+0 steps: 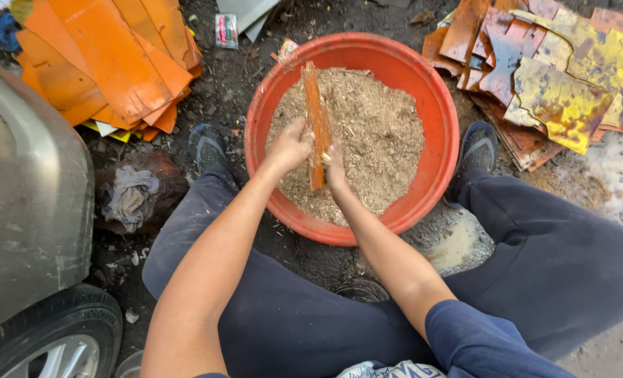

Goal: The person scrubs several flat metal sheets with a cloth and abrasive material inside a red basin. They handle orange, dark, and yellow-painted sheets one at a time, rubbing both sides and occasionally flipping them over. The cleaned sheets are placed aside after treatment.

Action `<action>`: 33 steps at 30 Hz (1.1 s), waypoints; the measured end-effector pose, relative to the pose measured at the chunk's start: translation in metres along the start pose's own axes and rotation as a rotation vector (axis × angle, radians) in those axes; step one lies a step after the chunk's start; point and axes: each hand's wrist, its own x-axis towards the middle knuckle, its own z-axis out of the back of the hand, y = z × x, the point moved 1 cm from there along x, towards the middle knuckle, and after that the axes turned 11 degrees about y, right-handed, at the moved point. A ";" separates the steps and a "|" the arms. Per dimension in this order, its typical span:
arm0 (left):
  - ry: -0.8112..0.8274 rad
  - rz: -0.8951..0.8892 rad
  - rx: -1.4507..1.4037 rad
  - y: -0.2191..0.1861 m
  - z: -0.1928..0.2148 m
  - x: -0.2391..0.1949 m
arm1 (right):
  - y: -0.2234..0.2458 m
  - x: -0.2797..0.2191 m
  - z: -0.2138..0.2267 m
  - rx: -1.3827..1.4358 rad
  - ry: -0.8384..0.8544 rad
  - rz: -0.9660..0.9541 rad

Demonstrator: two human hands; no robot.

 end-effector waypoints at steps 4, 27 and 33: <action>-0.011 0.003 0.062 0.001 -0.002 0.008 | 0.041 -0.021 -0.015 -0.104 0.065 0.257; -0.152 0.133 0.074 0.002 0.003 -0.005 | -0.061 -0.047 0.100 -0.990 0.039 -0.199; -0.228 0.015 0.052 -0.011 0.012 -0.028 | 0.006 -0.026 0.113 0.291 0.049 -0.258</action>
